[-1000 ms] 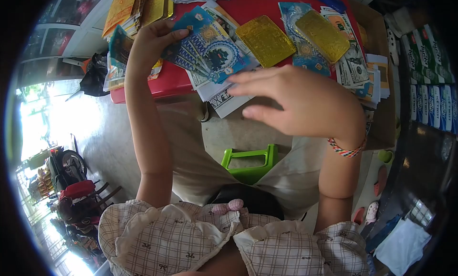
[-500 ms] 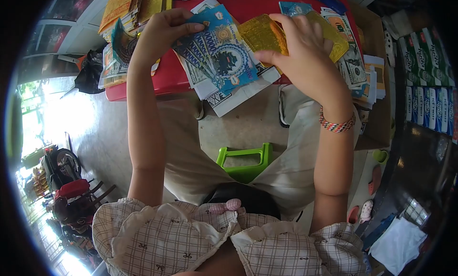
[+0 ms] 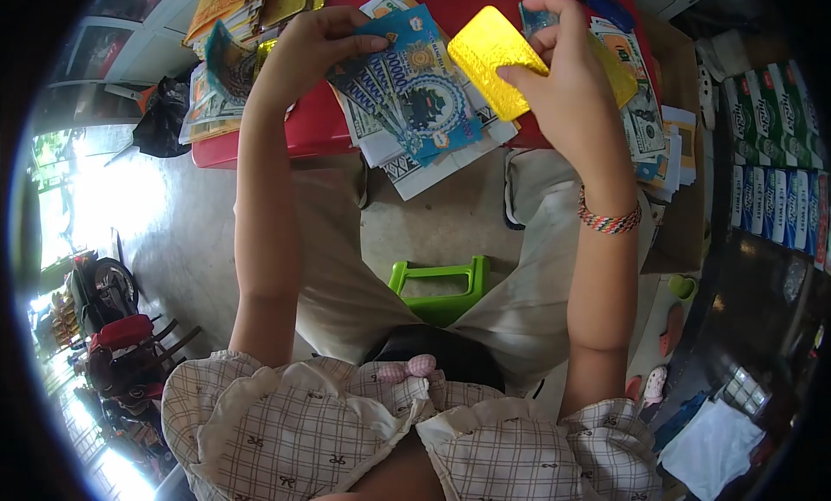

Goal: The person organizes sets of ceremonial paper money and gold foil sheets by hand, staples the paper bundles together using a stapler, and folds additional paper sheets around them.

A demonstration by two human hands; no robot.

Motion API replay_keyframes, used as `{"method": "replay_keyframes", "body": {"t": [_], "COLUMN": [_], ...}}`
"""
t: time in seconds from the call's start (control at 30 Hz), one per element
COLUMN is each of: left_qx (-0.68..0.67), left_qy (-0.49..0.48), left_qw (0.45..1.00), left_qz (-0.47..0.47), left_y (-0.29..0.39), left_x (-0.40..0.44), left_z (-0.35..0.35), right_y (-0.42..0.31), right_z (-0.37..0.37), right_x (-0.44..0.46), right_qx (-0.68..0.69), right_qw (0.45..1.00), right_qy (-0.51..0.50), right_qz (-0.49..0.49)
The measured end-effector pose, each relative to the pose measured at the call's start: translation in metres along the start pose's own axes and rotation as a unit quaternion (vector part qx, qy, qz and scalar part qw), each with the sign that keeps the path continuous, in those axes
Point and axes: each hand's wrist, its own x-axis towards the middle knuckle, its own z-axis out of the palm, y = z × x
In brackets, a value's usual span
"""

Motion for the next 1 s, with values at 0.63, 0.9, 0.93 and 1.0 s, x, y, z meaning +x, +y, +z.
{"method": "replay_keyframes", "body": {"t": [0.63,0.9,0.93,1.0], "left_qx": [-0.052,-0.045,-0.048,-0.041], "left_qy": [-0.002,-0.003,-0.004,-0.005], "left_qw": [0.999,0.999,0.999,0.999], "left_qz": [-0.017,-0.029,-0.026,-0.028], "left_y": [-0.015,-0.011,-0.011,-0.012], "left_x": [0.003,0.003,0.003,0.003], "left_z": [-0.003,-0.002,-0.002,-0.002], "right_y": [0.006,-0.006,-0.005,-0.002], "right_z": [-0.054,-0.055,-0.053,-0.049], "right_x": [-0.019,-0.023,-0.025,-0.026], "right_qx": [0.096,0.054,0.037,0.061], "right_qw": [0.989,0.958,0.960,0.959], "right_qy": [-0.105,-0.249,-0.248,-0.246], "right_qz": [0.031,0.132,0.128,0.124]}}
